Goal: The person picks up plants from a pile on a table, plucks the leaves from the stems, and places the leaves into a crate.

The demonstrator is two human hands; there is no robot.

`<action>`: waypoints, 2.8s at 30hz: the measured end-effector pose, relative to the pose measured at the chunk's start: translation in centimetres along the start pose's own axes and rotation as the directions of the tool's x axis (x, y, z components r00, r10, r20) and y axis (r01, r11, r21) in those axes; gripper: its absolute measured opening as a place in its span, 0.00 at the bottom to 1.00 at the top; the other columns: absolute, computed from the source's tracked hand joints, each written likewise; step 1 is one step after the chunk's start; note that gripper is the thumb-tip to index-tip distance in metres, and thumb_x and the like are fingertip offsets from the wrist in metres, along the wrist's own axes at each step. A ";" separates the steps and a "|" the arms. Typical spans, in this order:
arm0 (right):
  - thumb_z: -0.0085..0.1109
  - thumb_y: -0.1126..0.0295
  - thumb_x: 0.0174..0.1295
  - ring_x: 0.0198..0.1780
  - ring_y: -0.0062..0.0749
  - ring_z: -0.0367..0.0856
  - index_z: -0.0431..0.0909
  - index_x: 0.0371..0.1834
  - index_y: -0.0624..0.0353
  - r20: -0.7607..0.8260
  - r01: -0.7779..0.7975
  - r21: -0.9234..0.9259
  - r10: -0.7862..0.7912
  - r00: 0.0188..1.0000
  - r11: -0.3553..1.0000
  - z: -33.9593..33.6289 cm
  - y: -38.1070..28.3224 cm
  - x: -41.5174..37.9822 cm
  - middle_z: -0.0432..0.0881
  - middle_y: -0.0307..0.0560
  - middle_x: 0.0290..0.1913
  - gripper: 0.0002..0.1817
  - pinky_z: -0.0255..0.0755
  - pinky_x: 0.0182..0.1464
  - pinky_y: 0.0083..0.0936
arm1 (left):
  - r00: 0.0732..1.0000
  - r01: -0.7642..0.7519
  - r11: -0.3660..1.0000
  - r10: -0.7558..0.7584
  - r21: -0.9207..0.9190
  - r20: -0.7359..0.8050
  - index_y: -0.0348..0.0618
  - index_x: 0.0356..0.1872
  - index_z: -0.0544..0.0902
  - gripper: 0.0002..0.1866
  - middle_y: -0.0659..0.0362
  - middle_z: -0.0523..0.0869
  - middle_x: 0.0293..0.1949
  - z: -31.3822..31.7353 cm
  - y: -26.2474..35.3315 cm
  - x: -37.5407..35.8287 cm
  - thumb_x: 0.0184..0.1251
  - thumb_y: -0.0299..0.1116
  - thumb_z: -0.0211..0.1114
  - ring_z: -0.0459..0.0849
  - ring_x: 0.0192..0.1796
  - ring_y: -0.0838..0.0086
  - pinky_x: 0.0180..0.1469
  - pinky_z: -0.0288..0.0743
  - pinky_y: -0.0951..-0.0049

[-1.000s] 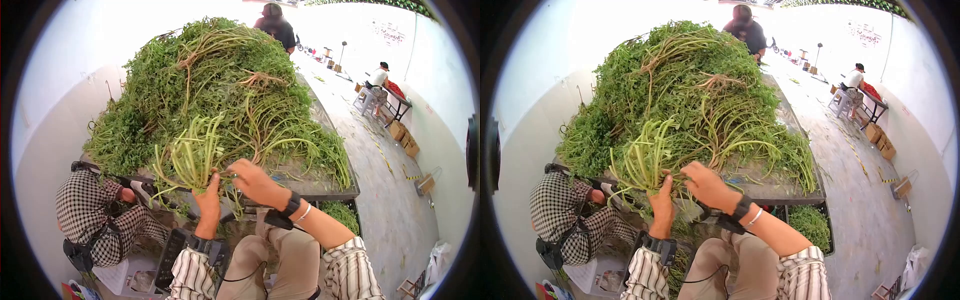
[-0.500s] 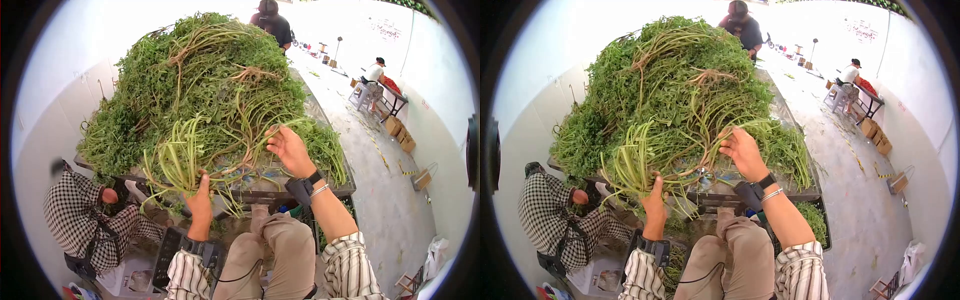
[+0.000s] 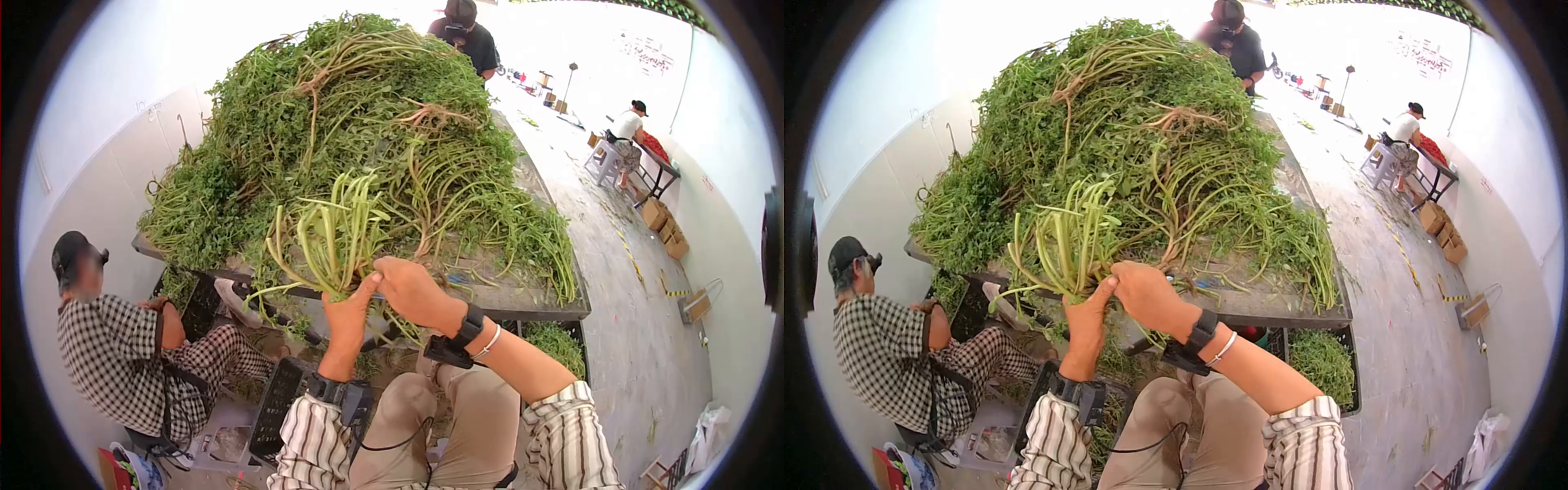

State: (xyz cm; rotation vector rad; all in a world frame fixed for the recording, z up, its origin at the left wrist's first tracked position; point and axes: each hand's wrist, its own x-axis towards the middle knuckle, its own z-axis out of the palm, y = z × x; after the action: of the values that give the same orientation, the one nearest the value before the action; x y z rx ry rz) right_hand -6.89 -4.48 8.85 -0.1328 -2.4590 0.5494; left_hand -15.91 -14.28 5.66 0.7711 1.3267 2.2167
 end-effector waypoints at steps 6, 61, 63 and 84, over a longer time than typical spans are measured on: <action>0.50 0.72 0.63 0.36 0.55 0.73 0.72 0.38 0.69 0.031 -0.017 0.141 0.013 0.999 0.990 0.5 0.0 -0.5 0.75 0.58 0.34 0.09 0.68 0.38 0.41 | 0.992 0.119 0.993 -0.120 -0.023 -0.032 0.37 0.53 0.75 0.21 0.57 0.80 0.48 -1.2 -0.5 0.2 0.61 0.32 0.70 0.79 0.47 0.72 0.48 0.74 0.73; 0.62 0.51 0.60 0.14 0.20 0.62 0.71 0.25 0.64 0.360 -0.730 0.617 0.720 0.593 0.294 -3.2 6.3 0.5 0.64 0.37 0.14 0.24 0.54 0.15 0.21 | 0.991 -0.061 0.989 0.075 0.133 -0.107 0.46 0.39 0.76 0.06 0.63 0.79 0.35 -4.7 2.4 -3.2 0.64 0.30 0.64 0.75 0.35 0.77 0.41 0.73 0.71; 0.64 0.53 0.59 0.11 0.19 0.55 0.68 0.21 0.62 0.385 -0.719 0.653 0.713 0.586 0.239 -3.1 6.2 1.2 0.57 0.33 0.12 0.24 0.49 0.15 0.23 | 0.999 -0.018 0.987 0.026 0.162 -0.048 0.45 0.37 0.75 0.05 0.63 0.79 0.34 -4.9 2.9 -3.2 0.64 0.28 0.63 0.72 0.28 0.81 0.30 0.71 0.77; 0.58 0.62 0.63 0.08 0.23 0.62 0.71 0.15 0.64 0.384 -0.764 0.564 0.719 0.579 0.314 -0.4 9.6 1.3 0.65 0.40 0.09 0.21 0.54 0.12 0.24 | 0.936 0.241 0.971 -0.233 -0.002 -0.265 0.41 0.44 0.74 0.09 0.60 0.77 0.32 -5.7 -0.7 -5.5 0.64 0.20 0.58 0.72 0.29 0.78 0.29 0.65 0.76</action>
State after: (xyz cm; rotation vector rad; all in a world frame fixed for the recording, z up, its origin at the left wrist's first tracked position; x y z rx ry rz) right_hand -7.98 4.63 5.88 -1.0047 -1.9119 1.8711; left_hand -15.53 -21.08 1.55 0.3095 1.4935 2.1609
